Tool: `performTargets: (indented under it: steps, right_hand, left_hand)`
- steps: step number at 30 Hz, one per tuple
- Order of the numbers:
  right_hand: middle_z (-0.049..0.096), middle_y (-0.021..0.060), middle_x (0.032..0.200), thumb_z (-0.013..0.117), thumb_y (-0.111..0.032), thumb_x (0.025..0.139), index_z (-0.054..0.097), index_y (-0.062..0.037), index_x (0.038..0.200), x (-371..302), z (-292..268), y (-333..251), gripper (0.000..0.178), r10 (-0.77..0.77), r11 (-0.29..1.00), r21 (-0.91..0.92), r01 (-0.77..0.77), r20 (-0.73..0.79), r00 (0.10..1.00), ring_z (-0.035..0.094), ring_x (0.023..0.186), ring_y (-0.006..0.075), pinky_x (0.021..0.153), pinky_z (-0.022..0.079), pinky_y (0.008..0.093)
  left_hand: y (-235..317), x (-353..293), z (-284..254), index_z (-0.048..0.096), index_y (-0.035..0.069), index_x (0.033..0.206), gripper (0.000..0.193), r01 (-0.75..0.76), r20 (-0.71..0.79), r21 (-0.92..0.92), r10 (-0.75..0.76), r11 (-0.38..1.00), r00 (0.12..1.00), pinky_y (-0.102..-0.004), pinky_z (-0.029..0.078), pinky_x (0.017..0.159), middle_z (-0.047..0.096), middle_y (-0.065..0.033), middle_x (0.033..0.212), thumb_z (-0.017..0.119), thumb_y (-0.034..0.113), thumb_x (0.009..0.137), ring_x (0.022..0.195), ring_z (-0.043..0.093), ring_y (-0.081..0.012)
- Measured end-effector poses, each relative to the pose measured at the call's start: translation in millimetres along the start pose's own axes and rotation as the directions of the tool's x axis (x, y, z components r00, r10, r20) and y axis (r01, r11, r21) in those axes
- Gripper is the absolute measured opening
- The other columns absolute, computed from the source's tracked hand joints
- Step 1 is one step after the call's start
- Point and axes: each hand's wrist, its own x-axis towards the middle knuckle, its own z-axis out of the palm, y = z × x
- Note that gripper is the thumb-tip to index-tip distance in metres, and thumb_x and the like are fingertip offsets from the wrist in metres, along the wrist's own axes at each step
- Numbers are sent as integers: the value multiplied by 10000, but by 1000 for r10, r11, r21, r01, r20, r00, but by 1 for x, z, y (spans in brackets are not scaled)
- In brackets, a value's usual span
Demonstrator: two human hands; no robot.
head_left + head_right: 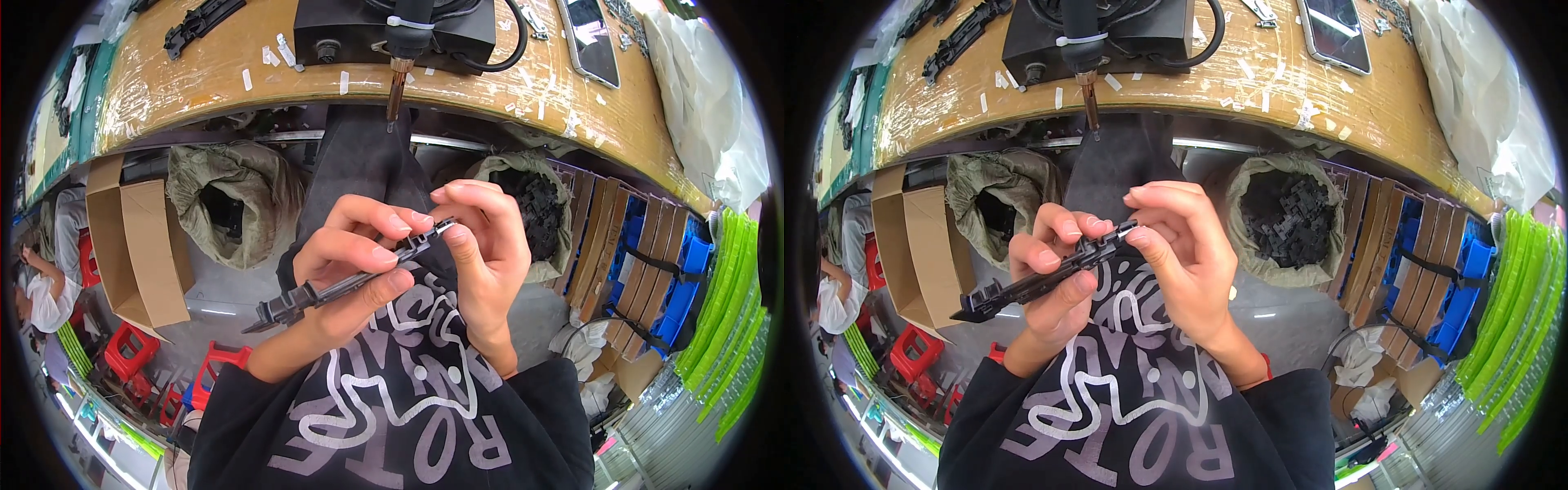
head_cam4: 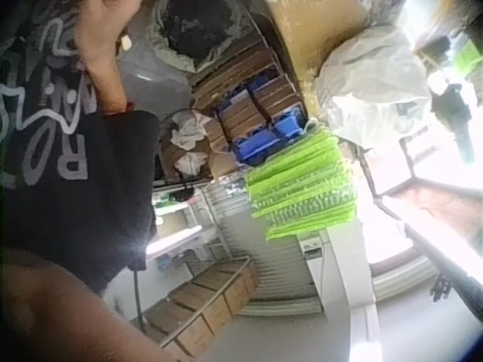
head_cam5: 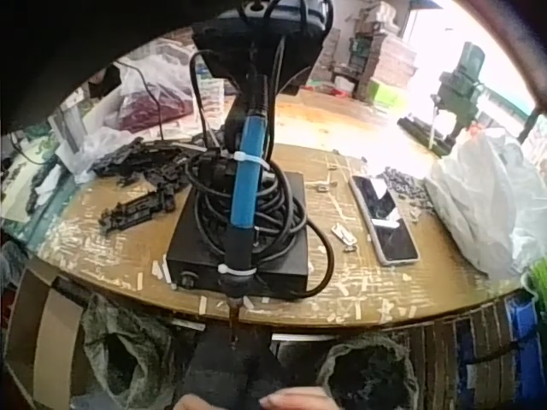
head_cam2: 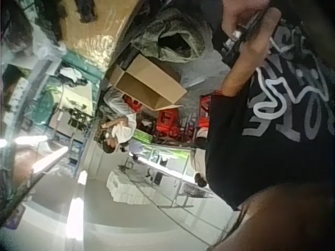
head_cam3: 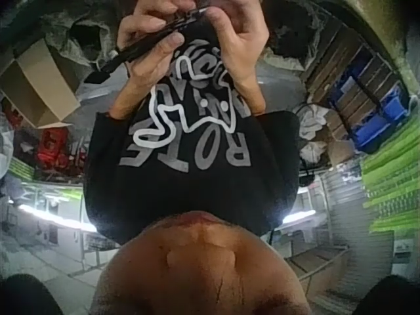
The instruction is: The person assembles plastic components by inserting small metal pieces into plastic parts by hand, pressing them against a mounted soldering tool, and dropping the finished parts into a sack.
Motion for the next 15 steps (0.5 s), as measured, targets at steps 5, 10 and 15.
performTargets:
  steps: [5,10,15]
  right_hand:
    - [535,127,878,565,69,742,535,44,901,-1,-18,12,163,-237,958,-124,260,174,956,535,805,188,735,447,261]
    - [551,139,880,606,22,715,556,29,808,9,-27,15,106,-398,915,15,404,206,894,558,784,227,712,465,306]
    - [549,132,879,634,7,674,583,17,797,15,-27,23,133,-393,904,-5,428,383,836,546,832,234,746,457,324]
  left_hand:
    - [3,4,9,353,35,1120,503,125,-130,133,-107,983,986,-344,377,916,408,-153,1105,582,-111,696,1051,467,-262]
    - [11,9,-4,353,-45,1100,440,783,-36,-268,-819,560,573,-227,327,386,484,-82,617,431,318,864,441,441,-131]
    - [24,17,-7,383,-41,1047,405,851,234,-436,-876,293,422,-222,243,338,383,-23,504,461,253,779,337,308,-96]
